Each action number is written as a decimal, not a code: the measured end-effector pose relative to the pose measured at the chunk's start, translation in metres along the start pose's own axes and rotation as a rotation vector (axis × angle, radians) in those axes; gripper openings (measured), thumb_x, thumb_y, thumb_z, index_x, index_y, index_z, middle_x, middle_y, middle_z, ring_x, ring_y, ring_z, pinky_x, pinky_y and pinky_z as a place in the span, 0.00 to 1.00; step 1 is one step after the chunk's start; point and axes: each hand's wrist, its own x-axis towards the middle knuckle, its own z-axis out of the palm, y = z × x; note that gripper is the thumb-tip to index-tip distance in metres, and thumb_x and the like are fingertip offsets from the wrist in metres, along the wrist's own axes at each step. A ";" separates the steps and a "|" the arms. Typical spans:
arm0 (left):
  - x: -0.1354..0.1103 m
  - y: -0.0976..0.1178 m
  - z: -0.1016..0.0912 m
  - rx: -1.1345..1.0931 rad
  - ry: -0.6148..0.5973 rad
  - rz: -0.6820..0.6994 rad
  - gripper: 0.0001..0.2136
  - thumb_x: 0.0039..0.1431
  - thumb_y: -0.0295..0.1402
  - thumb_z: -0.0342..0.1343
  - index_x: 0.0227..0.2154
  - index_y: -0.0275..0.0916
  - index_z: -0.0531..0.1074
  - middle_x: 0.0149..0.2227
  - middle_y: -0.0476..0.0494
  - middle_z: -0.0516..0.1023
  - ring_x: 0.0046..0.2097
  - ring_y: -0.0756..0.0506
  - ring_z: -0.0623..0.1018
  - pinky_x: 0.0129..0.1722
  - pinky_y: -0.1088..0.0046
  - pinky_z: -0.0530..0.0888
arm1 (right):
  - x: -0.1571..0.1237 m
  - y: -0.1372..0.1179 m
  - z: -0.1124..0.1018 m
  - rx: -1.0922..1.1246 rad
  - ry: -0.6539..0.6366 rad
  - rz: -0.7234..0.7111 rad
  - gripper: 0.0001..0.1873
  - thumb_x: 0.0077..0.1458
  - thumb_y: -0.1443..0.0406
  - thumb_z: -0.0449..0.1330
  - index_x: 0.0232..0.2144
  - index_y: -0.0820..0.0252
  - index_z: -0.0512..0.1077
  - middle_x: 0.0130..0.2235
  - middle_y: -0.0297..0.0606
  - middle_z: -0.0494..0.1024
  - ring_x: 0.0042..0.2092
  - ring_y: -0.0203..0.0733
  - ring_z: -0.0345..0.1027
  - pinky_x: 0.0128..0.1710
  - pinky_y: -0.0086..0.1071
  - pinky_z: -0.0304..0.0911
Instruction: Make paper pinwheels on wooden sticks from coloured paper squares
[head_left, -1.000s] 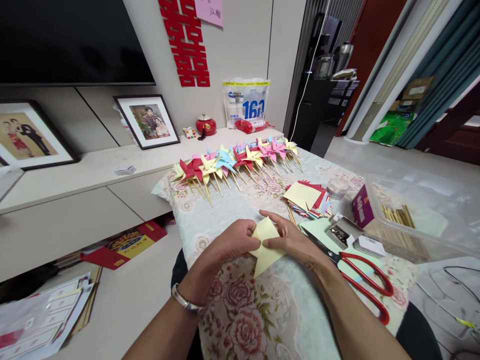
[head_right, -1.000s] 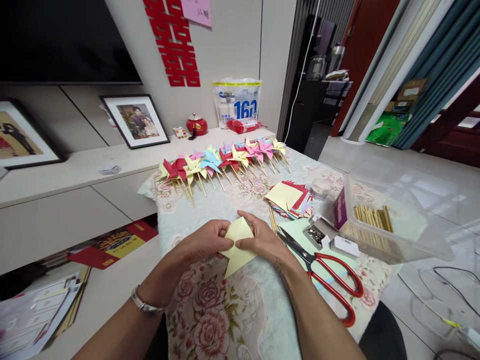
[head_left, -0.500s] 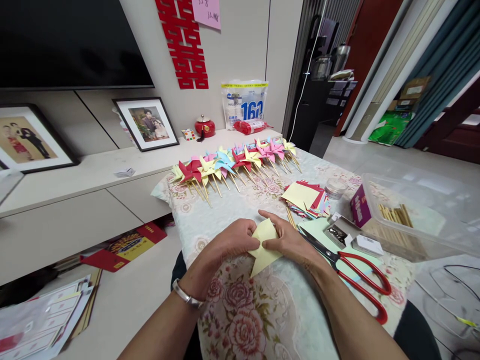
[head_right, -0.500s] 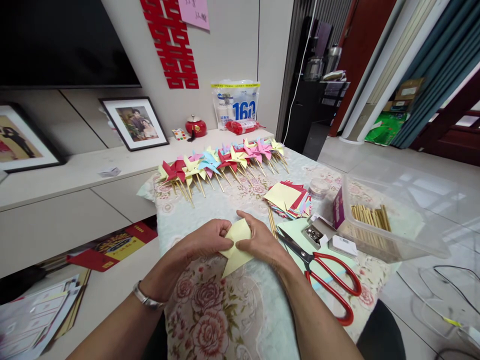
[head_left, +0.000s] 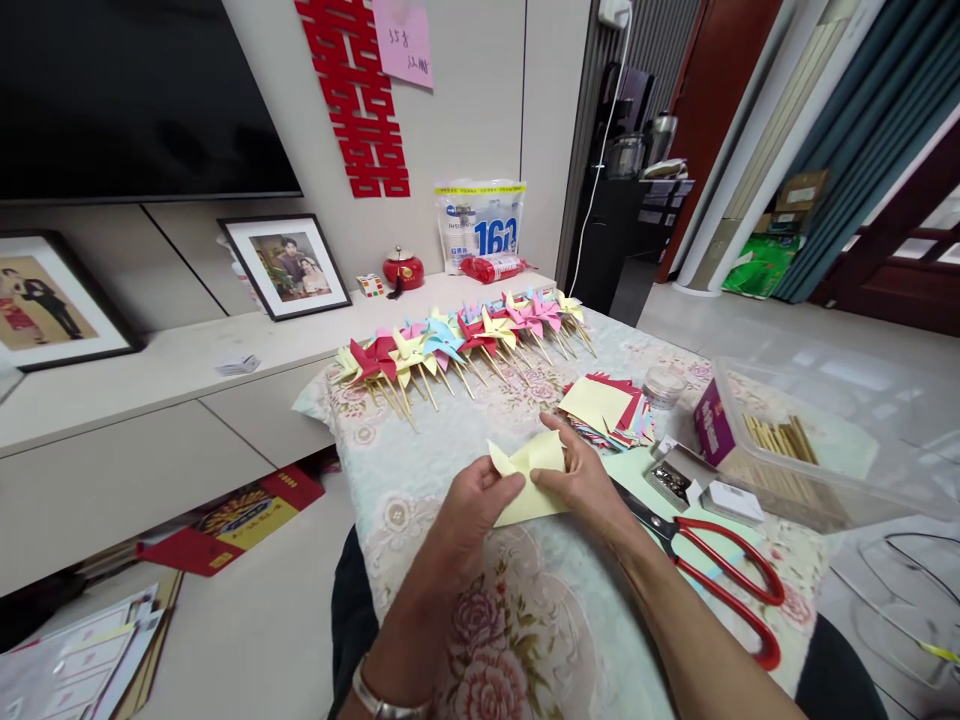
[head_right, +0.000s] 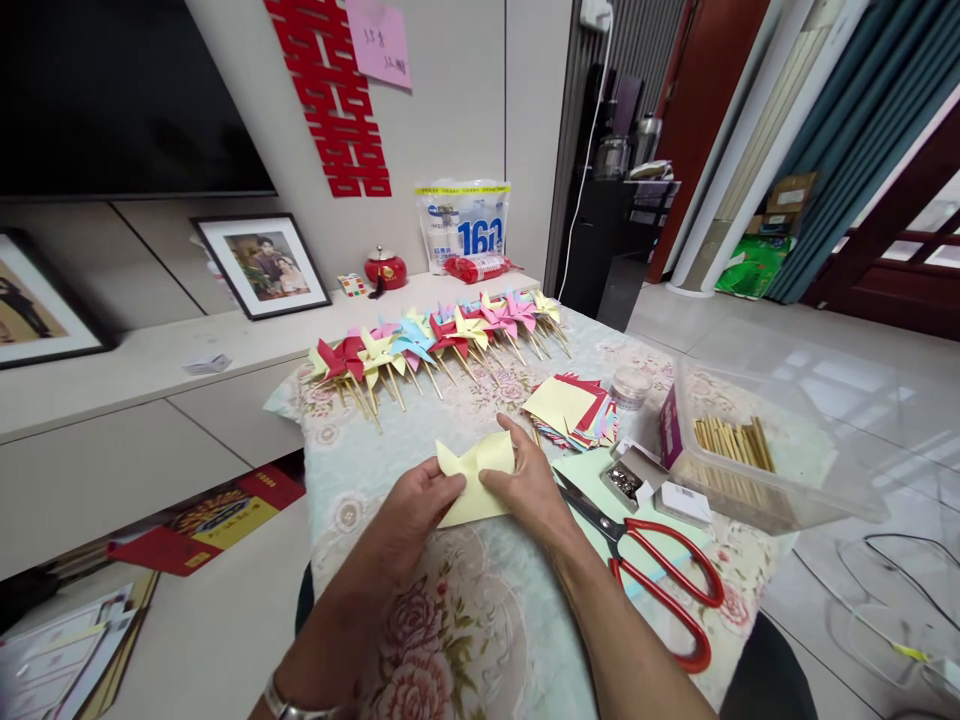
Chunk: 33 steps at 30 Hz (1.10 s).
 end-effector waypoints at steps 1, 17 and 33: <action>0.000 -0.005 0.004 -0.028 0.009 0.010 0.24 0.45 0.37 0.67 0.45 0.33 0.74 0.38 0.39 0.83 0.37 0.42 0.81 0.38 0.69 0.74 | 0.000 0.000 0.000 -0.003 0.014 -0.007 0.49 0.42 0.68 0.65 0.66 0.60 0.55 0.37 0.36 0.79 0.32 0.41 0.71 0.32 0.32 0.65; 0.010 -0.027 0.010 -0.074 0.215 0.117 0.15 0.44 0.31 0.66 0.37 0.33 0.77 0.27 0.46 0.83 0.30 0.44 0.80 0.33 0.71 0.74 | 0.000 0.001 0.006 -0.026 0.022 -0.015 0.46 0.41 0.67 0.65 0.64 0.61 0.58 0.34 0.34 0.78 0.33 0.42 0.70 0.33 0.33 0.64; 0.011 -0.024 -0.007 -0.227 0.106 0.042 0.16 0.43 0.32 0.65 0.37 0.34 0.76 0.32 0.43 0.84 0.38 0.40 0.81 0.36 0.69 0.74 | -0.001 -0.002 0.005 0.138 -0.081 0.055 0.32 0.41 0.60 0.72 0.50 0.60 0.71 0.32 0.36 0.82 0.31 0.44 0.75 0.35 0.37 0.66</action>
